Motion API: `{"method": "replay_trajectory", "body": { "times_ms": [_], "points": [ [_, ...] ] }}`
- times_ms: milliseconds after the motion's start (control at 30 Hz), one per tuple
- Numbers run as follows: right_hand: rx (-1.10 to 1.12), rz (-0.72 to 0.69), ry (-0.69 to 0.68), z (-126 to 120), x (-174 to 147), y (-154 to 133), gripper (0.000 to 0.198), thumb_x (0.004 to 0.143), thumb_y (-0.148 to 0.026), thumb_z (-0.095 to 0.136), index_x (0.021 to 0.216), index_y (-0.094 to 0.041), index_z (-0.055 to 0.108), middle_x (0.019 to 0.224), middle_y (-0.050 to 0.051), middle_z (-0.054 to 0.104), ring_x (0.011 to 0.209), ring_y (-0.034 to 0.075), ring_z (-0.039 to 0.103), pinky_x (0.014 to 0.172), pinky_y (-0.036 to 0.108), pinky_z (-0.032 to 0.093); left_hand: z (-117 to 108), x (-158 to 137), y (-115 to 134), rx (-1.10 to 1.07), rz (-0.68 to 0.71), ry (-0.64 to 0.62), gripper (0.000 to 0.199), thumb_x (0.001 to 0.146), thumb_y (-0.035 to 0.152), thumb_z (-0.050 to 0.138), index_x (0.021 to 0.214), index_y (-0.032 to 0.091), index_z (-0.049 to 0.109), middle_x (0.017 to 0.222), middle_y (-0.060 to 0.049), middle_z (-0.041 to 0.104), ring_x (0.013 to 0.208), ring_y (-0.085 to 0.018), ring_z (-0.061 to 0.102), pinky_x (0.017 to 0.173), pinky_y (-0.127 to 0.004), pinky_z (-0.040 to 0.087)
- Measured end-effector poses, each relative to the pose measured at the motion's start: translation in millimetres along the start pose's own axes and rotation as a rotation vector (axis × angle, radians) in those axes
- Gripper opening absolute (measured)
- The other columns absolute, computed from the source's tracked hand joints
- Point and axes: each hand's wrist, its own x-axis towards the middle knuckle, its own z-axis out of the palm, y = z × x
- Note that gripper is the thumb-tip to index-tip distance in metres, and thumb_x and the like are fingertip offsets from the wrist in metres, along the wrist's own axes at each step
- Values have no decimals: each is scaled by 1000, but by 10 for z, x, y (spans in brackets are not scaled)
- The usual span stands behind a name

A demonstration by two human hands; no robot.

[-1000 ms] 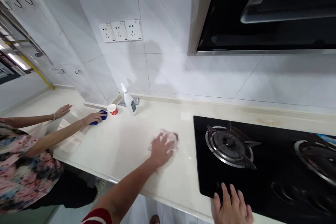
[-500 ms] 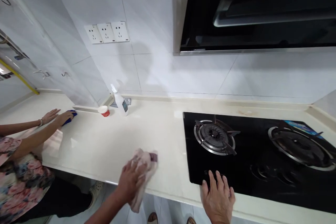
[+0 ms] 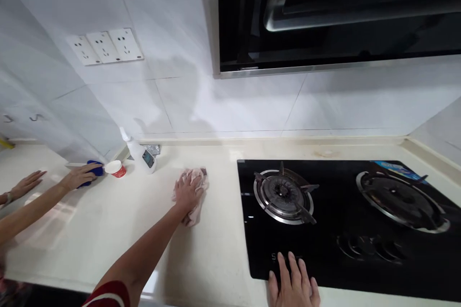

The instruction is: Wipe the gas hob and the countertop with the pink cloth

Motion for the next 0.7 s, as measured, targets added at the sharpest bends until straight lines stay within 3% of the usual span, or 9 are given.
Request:
{"method": "replay_trajectory", "body": {
  "times_ms": [167,300,467,700],
  "points": [
    [-27,-4,-34,16,-11,33,60,97,-44,36,151,-19,44,153,14,45,144,35,37,115,60,27,227,490,536,-84,88,-14,54,89,48,57,142,38,55,162,-3,37,149,-43,21,117,-64,17],
    [-35,-5,-32,-16,25,12,57,97,-45,36,146,-18,49,151,15,48,144,34,37,115,59,27,318,391,940,-161,204,-21,49,92,45,54,140,35,57,159,-5,41,146,-41,26,115,-62,19],
    [-21,17,-51,-33,42,-6,56,97,-46,34,143,-18,52,149,15,49,144,34,36,115,58,25,283,-397,1245,-256,392,-29,44,90,37,57,134,35,61,151,-4,50,141,-36,34,113,-58,27],
    [-35,40,-54,-14,39,-11,56,99,-48,31,139,-17,55,149,14,50,145,32,35,117,56,24,138,-1785,1099,-351,537,-22,46,79,35,70,125,36,64,133,-5,60,128,-35,45,112,-59,29]
  ]
}}
